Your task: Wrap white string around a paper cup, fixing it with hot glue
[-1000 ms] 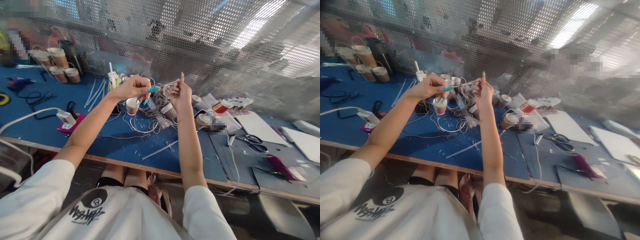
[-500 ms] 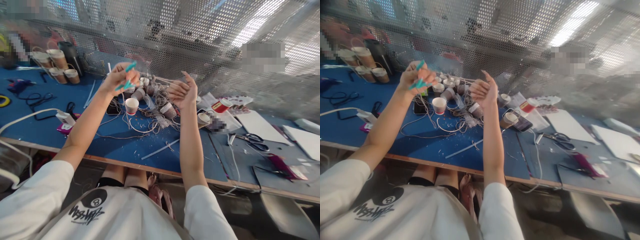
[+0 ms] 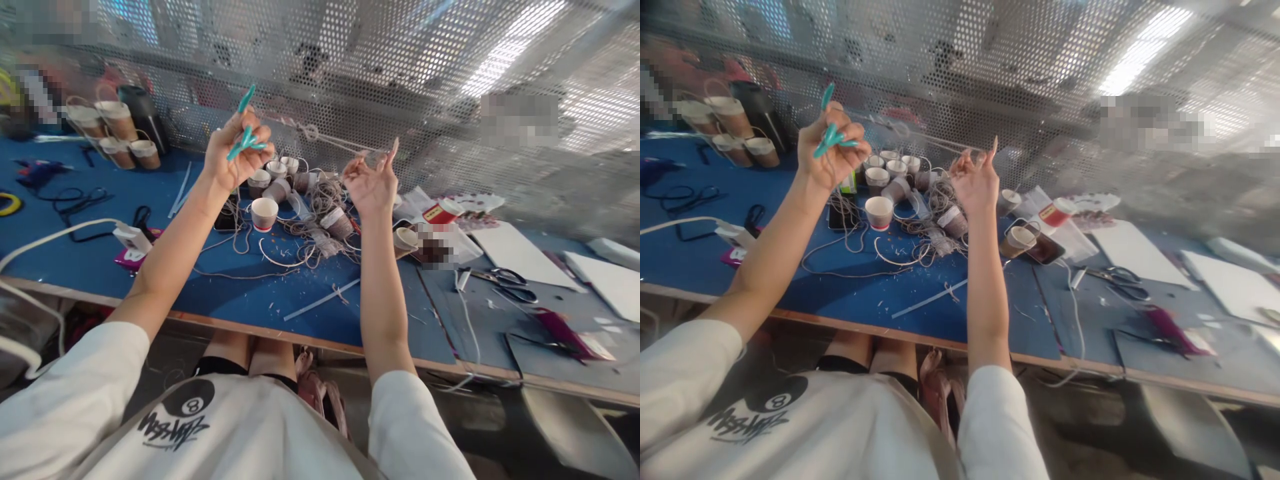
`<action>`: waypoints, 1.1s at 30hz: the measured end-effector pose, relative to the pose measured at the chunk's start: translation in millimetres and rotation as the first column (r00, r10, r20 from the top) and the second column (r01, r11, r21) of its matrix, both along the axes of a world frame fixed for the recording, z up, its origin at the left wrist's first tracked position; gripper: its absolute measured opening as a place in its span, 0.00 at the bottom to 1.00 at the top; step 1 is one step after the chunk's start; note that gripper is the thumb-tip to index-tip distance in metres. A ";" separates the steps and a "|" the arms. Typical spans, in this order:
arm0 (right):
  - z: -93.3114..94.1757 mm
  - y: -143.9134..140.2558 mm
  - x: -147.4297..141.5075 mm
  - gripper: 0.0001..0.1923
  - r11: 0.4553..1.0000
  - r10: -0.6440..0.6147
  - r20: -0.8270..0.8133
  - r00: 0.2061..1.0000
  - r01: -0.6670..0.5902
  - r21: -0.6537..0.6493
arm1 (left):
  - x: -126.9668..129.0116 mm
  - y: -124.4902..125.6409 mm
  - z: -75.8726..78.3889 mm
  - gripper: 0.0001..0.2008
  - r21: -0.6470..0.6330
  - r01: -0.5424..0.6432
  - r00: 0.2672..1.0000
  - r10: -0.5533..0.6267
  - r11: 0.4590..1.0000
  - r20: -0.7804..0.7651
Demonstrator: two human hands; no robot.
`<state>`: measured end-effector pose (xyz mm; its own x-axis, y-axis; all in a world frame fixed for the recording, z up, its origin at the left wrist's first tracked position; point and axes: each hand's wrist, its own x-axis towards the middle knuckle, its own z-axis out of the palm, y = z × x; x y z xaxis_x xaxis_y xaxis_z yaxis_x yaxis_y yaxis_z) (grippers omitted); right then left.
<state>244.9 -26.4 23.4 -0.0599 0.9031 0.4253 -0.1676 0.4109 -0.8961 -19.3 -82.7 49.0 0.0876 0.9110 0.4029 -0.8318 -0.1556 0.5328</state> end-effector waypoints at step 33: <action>-5.5 -10.2 32.4 0.16 0.315 0.948 0.032 0.317 -0.920 -0.234 | -47.3 47.8 -23.4 0.20 0.150 -0.109 0.752 0.180 0.983 -0.634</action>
<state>277.3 -36.6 17.9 -0.9482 0.2467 0.2002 -0.2232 -0.0689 -0.9723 -66.5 -34.9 25.5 0.2282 0.8936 0.3864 -0.2625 -0.3257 0.9083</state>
